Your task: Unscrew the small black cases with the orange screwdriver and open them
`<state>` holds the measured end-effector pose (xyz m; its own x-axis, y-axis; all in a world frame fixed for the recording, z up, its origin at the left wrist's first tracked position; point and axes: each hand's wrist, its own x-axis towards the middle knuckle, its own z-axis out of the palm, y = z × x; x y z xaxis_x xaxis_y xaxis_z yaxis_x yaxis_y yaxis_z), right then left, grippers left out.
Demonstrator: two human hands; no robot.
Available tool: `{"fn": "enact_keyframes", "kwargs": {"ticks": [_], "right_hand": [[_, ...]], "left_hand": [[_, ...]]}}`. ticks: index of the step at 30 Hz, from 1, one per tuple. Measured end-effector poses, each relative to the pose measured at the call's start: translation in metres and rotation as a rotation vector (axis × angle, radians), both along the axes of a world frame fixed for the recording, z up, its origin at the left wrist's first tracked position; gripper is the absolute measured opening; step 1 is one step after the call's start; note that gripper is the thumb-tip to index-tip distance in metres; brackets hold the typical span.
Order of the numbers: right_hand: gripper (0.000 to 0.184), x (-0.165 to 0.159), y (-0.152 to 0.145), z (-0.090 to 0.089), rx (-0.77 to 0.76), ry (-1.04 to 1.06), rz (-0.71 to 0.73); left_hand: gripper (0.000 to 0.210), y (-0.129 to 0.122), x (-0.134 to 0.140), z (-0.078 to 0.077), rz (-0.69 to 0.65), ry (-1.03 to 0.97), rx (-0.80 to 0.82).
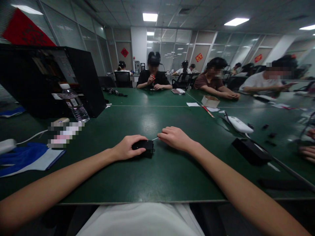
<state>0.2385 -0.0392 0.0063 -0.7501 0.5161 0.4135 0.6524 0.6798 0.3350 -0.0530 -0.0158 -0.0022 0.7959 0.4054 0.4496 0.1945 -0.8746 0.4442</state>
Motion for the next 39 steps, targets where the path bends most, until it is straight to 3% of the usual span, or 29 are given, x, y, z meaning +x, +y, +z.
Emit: {"fn": "enact_keyframes", "kwargs": {"ticks": [8, 19, 22, 28, 35, 39], "right_hand": [[0.028, 0.005, 0.003, -0.002, -0.084, -0.036, -0.069], [0.03, -0.023, -0.017, -0.005, 0.013, -0.035, 0.005], [0.03, -0.027, -0.018, -0.01, -0.08, 0.052, 0.022], [0.03, -0.028, -0.014, -0.017, -0.431, 0.278, 0.129], [0.033, -0.023, -0.014, -0.013, -0.313, 0.166, 0.032], [0.03, -0.022, -0.014, -0.005, -0.334, 0.084, -0.091]], "left_hand": [[0.038, -0.001, 0.0, 0.001, 0.009, 0.041, -0.006], [0.04, -0.003, 0.002, 0.001, -0.007, 0.057, 0.012], [0.041, -0.003, 0.002, 0.001, -0.011, 0.049, 0.024], [0.043, -0.002, 0.001, 0.0, -0.005, 0.026, 0.077], [0.043, -0.003, 0.001, 0.0, 0.013, 0.026, 0.123], [0.042, -0.003, 0.0, 0.003, 0.043, 0.05, 0.121]]}}
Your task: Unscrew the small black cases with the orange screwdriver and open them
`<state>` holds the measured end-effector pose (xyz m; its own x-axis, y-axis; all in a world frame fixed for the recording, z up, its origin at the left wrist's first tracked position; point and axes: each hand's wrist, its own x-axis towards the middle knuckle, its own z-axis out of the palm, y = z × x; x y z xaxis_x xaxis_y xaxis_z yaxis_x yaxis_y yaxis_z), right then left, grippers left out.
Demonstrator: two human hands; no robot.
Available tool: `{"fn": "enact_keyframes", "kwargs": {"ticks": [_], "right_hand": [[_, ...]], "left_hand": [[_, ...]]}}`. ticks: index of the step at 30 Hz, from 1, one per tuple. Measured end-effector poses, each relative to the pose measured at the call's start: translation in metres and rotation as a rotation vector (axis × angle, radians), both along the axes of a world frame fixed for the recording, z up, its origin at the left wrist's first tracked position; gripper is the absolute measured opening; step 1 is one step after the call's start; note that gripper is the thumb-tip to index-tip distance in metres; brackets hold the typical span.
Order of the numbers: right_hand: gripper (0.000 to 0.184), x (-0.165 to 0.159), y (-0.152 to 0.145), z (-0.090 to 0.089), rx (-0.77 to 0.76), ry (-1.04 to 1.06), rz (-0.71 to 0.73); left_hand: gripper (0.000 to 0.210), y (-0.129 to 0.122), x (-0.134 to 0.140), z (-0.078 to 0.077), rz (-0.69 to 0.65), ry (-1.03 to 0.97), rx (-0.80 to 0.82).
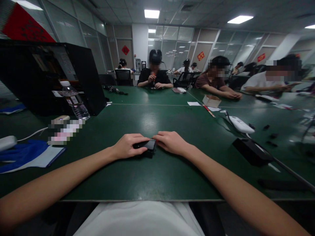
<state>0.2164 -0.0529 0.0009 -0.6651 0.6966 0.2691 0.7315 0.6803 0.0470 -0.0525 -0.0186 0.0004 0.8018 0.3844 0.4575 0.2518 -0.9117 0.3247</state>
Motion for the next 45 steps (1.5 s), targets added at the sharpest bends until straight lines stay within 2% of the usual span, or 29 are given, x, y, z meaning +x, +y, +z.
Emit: {"fn": "enact_keyframes", "kwargs": {"ticks": [8, 14, 17, 21, 23, 25, 31, 39, 45], "right_hand": [[0.029, 0.015, 0.008, 0.003, -0.075, 0.007, -0.241], [0.028, 0.017, 0.01, 0.001, -0.067, 0.034, -0.271], [0.031, 0.011, 0.006, 0.003, -0.005, 0.141, -0.198], [0.036, 0.0, -0.007, 0.01, 0.11, 0.368, 0.051], [0.042, -0.007, -0.015, 0.013, 0.129, 0.36, 0.167], [0.05, -0.014, -0.022, 0.014, 0.135, 0.306, 0.222], [0.033, -0.025, -0.027, 0.012, 0.11, 0.332, 0.204], [0.026, -0.027, -0.027, 0.011, 0.07, 0.428, 0.194], [0.024, -0.027, -0.025, 0.007, 0.119, 0.48, 0.186]], "left_hand": [[0.044, 0.001, -0.003, 0.005, -0.015, 0.018, -0.006], [0.042, 0.003, -0.003, 0.004, -0.017, 0.007, 0.001], [0.041, 0.003, -0.003, 0.005, -0.024, -0.016, -0.001], [0.039, 0.003, -0.003, 0.005, -0.046, -0.042, -0.012], [0.039, 0.004, -0.004, 0.005, -0.065, -0.064, -0.004], [0.038, 0.004, -0.004, 0.004, -0.07, -0.081, 0.026], [0.035, 0.004, -0.004, 0.004, -0.058, -0.092, 0.081], [0.037, 0.004, -0.003, 0.007, -0.086, -0.116, 0.031], [0.033, 0.006, -0.013, 0.01, -0.135, -0.102, -0.01]]}}
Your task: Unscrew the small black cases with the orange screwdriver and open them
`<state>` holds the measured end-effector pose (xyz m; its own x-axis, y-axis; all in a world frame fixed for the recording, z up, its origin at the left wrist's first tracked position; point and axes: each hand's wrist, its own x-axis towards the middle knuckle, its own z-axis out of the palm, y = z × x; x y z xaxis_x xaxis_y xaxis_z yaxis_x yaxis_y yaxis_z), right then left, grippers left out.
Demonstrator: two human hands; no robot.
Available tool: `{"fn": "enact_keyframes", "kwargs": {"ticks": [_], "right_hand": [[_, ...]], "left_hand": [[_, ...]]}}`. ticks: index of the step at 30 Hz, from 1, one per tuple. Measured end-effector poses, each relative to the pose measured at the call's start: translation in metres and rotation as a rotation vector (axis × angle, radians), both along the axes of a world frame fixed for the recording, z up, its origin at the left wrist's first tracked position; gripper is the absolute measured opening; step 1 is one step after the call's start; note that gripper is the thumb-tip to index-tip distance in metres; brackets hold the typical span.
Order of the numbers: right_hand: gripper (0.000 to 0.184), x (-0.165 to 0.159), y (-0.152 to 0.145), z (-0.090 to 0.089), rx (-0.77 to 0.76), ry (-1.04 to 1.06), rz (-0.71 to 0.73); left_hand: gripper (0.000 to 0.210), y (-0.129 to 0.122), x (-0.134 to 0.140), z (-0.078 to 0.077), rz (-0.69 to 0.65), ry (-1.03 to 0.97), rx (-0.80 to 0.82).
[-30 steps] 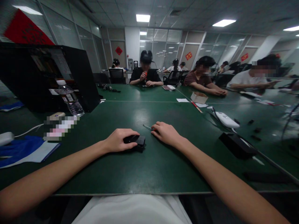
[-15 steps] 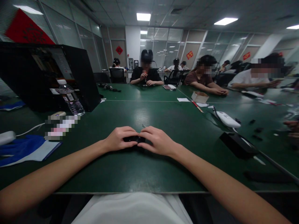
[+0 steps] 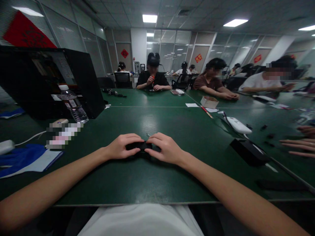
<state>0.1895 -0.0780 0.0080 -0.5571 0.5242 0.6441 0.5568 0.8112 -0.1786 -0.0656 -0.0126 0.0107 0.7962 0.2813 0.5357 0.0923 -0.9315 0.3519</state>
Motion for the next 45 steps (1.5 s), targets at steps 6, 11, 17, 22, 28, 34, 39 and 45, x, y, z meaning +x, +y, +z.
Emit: {"fn": "enact_keyframes", "kwargs": {"ticks": [6, 11, 17, 22, 28, 34, 39, 45], "right_hand": [[0.024, 0.0, 0.002, 0.0, 0.007, 0.005, 0.024], [0.024, 0.003, 0.003, 0.002, 0.007, 0.041, -0.002], [0.024, 0.006, 0.006, 0.0, -0.132, -0.048, -0.013], [0.023, 0.004, 0.01, -0.004, -0.174, -0.067, -0.031], [0.018, 0.005, 0.01, -0.002, -0.207, 0.01, -0.03], [0.019, 0.001, 0.01, -0.003, -0.264, 0.08, -0.097], [0.022, -0.003, 0.009, -0.006, -0.327, 0.127, -0.13], [0.034, -0.002, 0.008, -0.008, -0.322, 0.157, -0.103]], "left_hand": [[0.03, -0.002, -0.024, -0.003, 0.173, -0.021, -0.055], [0.032, 0.0, -0.021, -0.008, 0.16, -0.063, 0.019], [0.025, 0.001, -0.014, -0.008, 0.185, -0.035, -0.062], [0.023, -0.001, -0.014, -0.005, 0.232, -0.044, -0.167], [0.026, -0.003, -0.01, -0.004, 0.297, -0.061, -0.26], [0.03, -0.002, -0.011, -0.006, 0.345, -0.099, -0.331], [0.034, -0.001, -0.011, -0.007, 0.364, -0.112, -0.395], [0.035, 0.001, -0.01, -0.008, 0.362, -0.135, -0.469]]}}
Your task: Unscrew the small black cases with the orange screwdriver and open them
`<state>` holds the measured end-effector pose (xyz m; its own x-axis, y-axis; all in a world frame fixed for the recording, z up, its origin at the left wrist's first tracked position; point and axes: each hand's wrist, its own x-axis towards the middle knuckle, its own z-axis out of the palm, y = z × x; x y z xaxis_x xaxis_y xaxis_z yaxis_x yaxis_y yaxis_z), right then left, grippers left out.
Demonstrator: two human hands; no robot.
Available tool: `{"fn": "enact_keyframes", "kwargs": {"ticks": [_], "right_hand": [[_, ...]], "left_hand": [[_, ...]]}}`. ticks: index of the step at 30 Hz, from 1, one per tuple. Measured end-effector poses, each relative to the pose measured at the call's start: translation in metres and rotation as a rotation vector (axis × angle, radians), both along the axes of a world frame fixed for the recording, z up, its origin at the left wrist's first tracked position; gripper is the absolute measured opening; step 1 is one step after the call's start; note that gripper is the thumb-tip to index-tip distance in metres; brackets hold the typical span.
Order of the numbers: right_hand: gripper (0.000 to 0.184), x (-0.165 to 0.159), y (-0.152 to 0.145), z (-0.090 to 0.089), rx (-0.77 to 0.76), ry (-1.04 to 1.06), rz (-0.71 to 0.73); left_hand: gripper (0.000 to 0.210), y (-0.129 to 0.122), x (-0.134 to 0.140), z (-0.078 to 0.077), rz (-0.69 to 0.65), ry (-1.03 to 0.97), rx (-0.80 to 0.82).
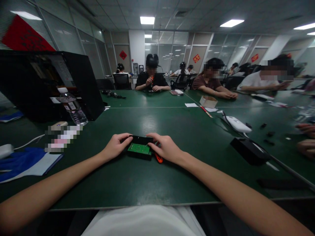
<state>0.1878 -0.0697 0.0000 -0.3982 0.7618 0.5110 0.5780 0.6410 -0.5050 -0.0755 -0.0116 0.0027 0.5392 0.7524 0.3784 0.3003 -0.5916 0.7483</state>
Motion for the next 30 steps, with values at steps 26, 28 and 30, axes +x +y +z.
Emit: {"fn": "enact_keyframes", "kwargs": {"ticks": [26, 28, 30], "right_hand": [[0.04, 0.01, 0.001, 0.005, 0.151, -0.095, 0.095], [0.04, 0.011, 0.001, 0.005, 0.125, -0.083, 0.097], [0.04, 0.011, 0.001, 0.006, 0.096, -0.071, 0.091]], "left_hand": [[0.066, -0.012, -0.001, 0.002, -0.24, 0.065, -0.075], [0.066, -0.012, -0.001, 0.002, -0.245, 0.063, -0.084], [0.065, -0.012, -0.001, 0.002, -0.247, 0.06, -0.08]]}}
